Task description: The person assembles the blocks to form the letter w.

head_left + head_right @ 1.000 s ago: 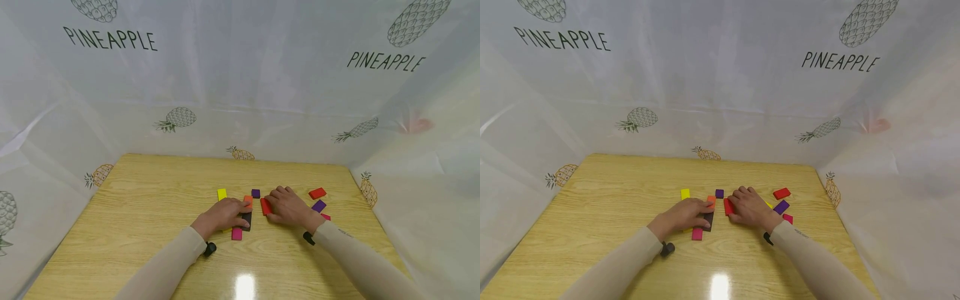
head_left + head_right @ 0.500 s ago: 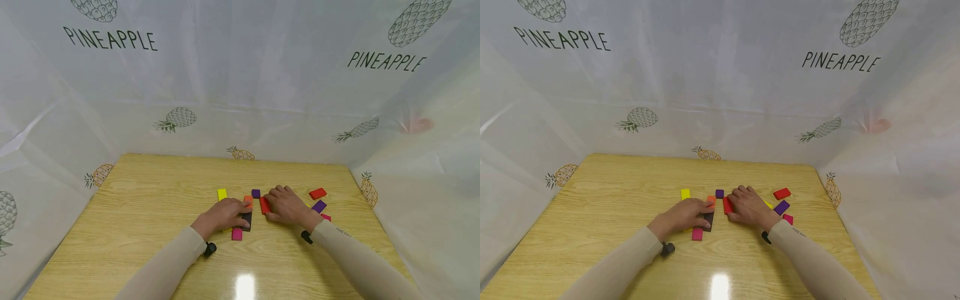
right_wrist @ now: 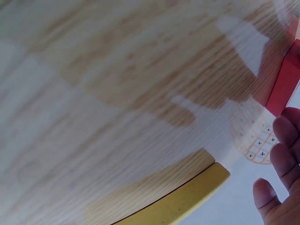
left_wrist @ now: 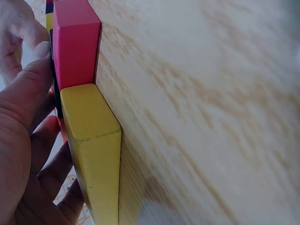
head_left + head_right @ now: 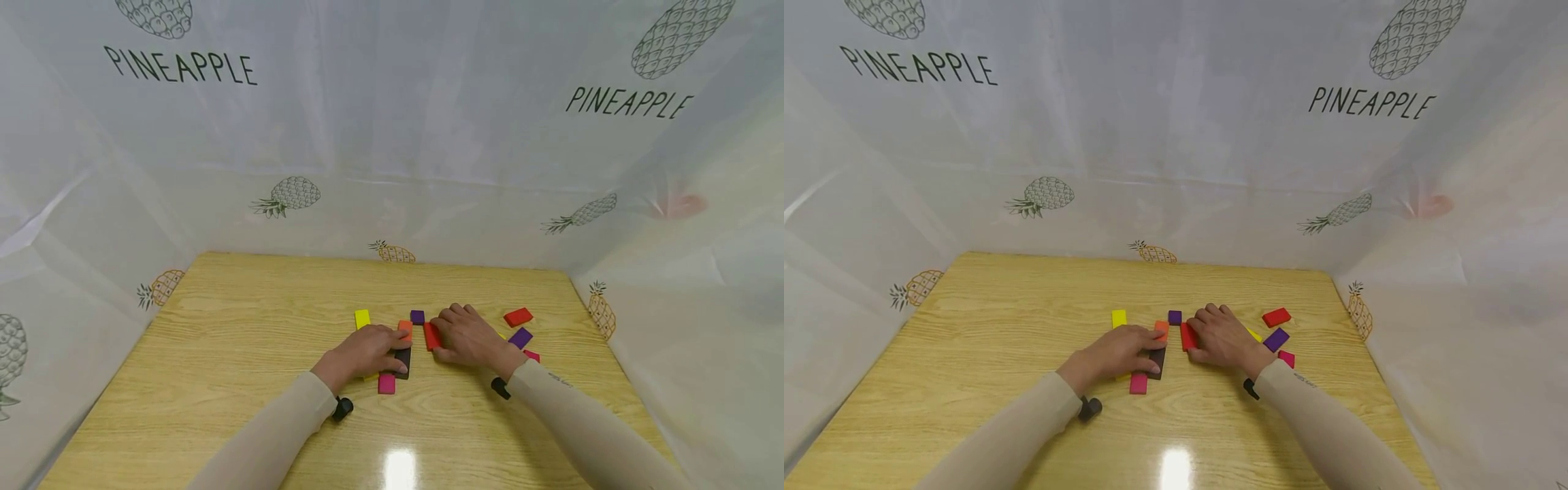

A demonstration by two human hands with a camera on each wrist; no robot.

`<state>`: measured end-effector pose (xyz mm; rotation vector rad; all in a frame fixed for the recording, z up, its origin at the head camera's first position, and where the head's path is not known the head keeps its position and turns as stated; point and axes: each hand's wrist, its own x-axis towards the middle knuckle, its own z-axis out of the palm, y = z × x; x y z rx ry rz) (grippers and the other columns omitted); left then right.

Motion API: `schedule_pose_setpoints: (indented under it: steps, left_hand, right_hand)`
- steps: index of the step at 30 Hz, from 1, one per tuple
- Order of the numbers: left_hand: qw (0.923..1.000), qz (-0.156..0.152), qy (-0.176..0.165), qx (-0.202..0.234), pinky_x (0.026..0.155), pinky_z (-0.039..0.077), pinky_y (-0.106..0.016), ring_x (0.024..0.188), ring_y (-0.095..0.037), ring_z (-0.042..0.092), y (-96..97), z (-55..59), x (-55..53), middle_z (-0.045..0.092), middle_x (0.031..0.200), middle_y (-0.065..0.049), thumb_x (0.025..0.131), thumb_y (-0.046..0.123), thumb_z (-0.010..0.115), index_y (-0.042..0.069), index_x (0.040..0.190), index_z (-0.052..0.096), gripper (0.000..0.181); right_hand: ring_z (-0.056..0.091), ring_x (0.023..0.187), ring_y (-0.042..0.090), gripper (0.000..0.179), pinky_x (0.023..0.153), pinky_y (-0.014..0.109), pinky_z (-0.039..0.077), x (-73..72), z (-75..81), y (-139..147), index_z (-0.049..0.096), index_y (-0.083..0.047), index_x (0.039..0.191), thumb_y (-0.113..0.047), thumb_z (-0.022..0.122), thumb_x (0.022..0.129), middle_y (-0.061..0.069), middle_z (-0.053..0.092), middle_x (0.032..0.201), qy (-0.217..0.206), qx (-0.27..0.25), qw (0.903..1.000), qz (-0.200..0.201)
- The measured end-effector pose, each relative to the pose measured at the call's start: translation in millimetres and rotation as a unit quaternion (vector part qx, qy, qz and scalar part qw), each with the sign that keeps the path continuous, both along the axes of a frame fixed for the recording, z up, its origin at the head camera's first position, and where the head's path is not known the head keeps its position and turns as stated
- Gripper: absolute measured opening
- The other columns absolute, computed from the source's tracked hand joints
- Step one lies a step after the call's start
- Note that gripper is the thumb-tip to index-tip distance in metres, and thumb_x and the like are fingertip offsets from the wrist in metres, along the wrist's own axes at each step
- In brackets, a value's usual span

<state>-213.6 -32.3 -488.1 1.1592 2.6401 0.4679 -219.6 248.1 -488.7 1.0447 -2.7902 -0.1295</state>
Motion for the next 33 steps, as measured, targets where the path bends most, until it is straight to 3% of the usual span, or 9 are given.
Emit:
schedule_pose_setpoints:
  steps: [16,21,33]
  left_hand:
    - [1.0,-0.003,0.005,-0.007,0.122,0.041,-0.044,0.148,-0.027,0.05,1.3,0.0,0.9,0.045,0.166,0.004,0.099,0.051,0.07,0.023,0.154,0.058,0.064]
    - [0.9999,0.001,0.003,-0.01,0.122,0.041,-0.044,0.148,-0.027,0.049,1.2,-1.4,0.6,0.044,0.166,0.006,0.098,0.052,0.07,0.024,0.154,0.057,0.063]
    - [0.9999,0.007,-0.011,-0.001,0.123,0.04,-0.045,0.15,-0.028,0.047,1.2,0.4,3.3,0.043,0.167,0.005,0.099,0.049,0.071,0.023,0.155,0.057,0.063]
  right_hand:
    - [0.058,0.113,0.03,0.062,0.094,0.05,0.05,-0.3,8.3,9,0.068,-0.007,0.135,-0.054,0.07,0.096,0.009,0.067,0.124,0.015,-0.034,0.9993,-0.004]
    - [0.057,0.116,0.032,0.058,0.098,0.052,0.048,-1.1,8.0,15,0.067,-0.006,0.135,-0.05,0.069,0.097,0.011,0.067,0.126,0.023,-0.042,0.9981,-0.039]
    - [0.058,0.108,0.037,0.051,0.094,0.057,0.049,-8.3,5.8,49,0.068,-0.002,0.126,-0.042,0.073,0.095,0.015,0.068,0.115,0.109,-0.083,0.9848,-0.106]
